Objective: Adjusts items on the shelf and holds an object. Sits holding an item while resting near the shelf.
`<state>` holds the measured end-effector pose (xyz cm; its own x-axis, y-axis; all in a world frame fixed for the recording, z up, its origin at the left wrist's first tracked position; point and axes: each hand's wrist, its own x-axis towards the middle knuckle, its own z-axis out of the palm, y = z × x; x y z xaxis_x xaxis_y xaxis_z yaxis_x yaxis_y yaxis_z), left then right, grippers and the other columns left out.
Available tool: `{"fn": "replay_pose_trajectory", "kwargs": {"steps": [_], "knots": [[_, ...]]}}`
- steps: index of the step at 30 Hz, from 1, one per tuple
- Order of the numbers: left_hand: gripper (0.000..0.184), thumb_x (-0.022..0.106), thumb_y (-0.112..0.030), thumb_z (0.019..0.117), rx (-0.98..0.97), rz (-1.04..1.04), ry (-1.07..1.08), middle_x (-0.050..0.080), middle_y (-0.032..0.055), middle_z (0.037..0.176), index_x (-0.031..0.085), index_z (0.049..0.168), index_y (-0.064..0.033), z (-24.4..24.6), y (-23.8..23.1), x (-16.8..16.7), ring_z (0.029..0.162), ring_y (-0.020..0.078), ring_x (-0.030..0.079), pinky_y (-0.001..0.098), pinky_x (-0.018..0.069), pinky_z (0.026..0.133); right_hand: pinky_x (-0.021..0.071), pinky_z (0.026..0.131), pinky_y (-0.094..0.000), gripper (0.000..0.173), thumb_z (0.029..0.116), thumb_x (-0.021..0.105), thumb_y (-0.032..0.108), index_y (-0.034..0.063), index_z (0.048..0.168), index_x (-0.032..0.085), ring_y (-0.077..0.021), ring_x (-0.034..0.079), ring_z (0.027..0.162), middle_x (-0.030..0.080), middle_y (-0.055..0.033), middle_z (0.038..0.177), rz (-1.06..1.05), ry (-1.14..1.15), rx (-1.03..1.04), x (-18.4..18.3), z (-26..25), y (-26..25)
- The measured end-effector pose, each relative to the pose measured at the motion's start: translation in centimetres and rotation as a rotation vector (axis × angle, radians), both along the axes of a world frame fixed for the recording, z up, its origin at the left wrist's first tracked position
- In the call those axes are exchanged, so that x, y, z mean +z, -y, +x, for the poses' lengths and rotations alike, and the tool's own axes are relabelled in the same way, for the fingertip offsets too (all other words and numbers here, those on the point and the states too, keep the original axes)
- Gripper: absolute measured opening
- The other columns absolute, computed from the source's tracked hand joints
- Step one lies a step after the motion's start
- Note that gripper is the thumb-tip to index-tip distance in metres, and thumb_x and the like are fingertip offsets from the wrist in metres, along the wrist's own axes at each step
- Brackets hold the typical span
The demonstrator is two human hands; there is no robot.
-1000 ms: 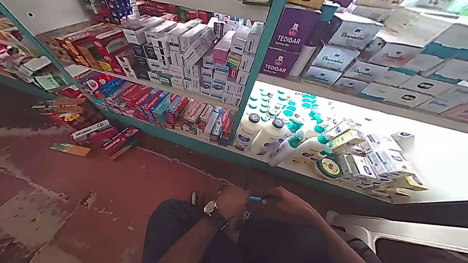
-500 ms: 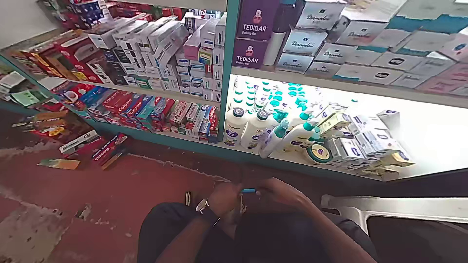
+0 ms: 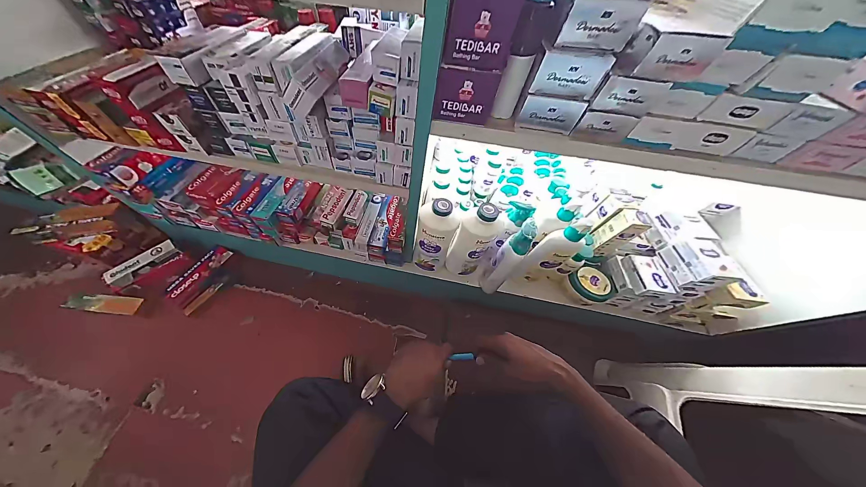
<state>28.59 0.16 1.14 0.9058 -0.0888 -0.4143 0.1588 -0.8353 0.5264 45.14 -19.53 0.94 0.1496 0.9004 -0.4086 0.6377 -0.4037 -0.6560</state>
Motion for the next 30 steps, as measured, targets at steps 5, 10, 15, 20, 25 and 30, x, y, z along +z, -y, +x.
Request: {"fn": "replay_pose_trajectory", "kwargs": {"steps": [5, 10, 15, 20, 25, 30], "knots": [[0.037, 0.050, -0.012, 0.1039, 0.041, 0.055, -0.053, 0.070, 0.0227, 0.110, 0.053, 0.140, -0.0084, -0.2, 0.1, 1.5, 0.108, 0.0426, 0.067, 0.0601, 0.0537, 0.091, 0.0558, 0.088, -0.0452, 0.036, 0.0948, 0.073, 0.035, 0.0092, 0.120, 0.069, -0.0208, 0.069, 0.094, 0.073, -0.0087, 0.104, -0.036, -0.033, -0.097, 1.3, 1.1, 0.6], [0.041, 0.049, -0.016, 0.1059, 0.070, 0.102, -0.100, 0.069, 0.0237, 0.108, 0.045, 0.146, -0.0073, -0.1, 0.2, 2.1, 0.104, 0.0432, 0.069, 0.0594, 0.0550, 0.089, 0.0543, 0.088, -0.0486, 0.036, 0.0960, 0.072, 0.033, 0.0057, 0.120, 0.068, -0.0254, 0.069, 0.095, 0.072, -0.0122, 0.104, -0.041, 0.015, -0.114, 1.4, 2.0, 1.2], [0.044, 0.050, -0.020, 0.1064, 0.049, 0.092, -0.140, 0.069, 0.0241, 0.104, 0.043, 0.148, -0.0067, -0.1, 0.5, 1.9, 0.102, 0.0434, 0.069, 0.0593, 0.0549, 0.089, 0.0537, 0.087, -0.0500, 0.038, 0.0975, 0.070, 0.034, 0.0076, 0.124, 0.067, -0.0263, 0.069, 0.094, 0.071, -0.0130, 0.105, -0.065, 0.029, -0.098, 1.9, 1.6, 1.2], [0.043, 0.053, -0.018, 0.1041, 0.024, 0.095, -0.174, 0.069, 0.0240, 0.108, 0.046, 0.145, -0.0068, 0.2, 0.5, 0.7, 0.104, 0.0431, 0.069, 0.0605, 0.0543, 0.090, 0.0536, 0.085, -0.0532, 0.038, 0.0973, 0.070, 0.035, 0.0073, 0.123, 0.067, -0.0296, 0.068, 0.093, 0.071, -0.0147, 0.102, -0.052, 0.057, -0.107, 2.8, 1.5, 1.8], [0.044, 0.054, -0.010, 0.1021, -0.022, 0.074, -0.171, 0.069, 0.0237, 0.116, 0.051, 0.146, -0.0107, 0.7, 0.6, -0.6, 0.110, 0.0424, 0.067, 0.0620, 0.0530, 0.094, 0.0532, 0.087, -0.0557, 0.048, 0.0975, 0.069, 0.033, 0.0134, 0.140, 0.058, -0.0313, 0.068, 0.096, 0.071, -0.0149, 0.108, 0.030, 0.038, -0.091, 2.6, 0.7, 1.7], [0.046, 0.054, -0.015, 0.1035, -0.021, 0.078, -0.154, 0.070, 0.0201, 0.119, 0.052, 0.149, -0.0187, 0.9, 0.7, -1.4, 0.111, 0.0391, 0.068, 0.0596, 0.0529, 0.097, 0.0545, 0.081, -0.0568, 0.045, 0.0974, 0.067, 0.033, 0.0191, 0.139, 0.060, -0.0305, 0.069, 0.089, 0.072, -0.0125, 0.100, 0.070, 0.033, -0.051, 1.2, -0.8, 0.8]]}}
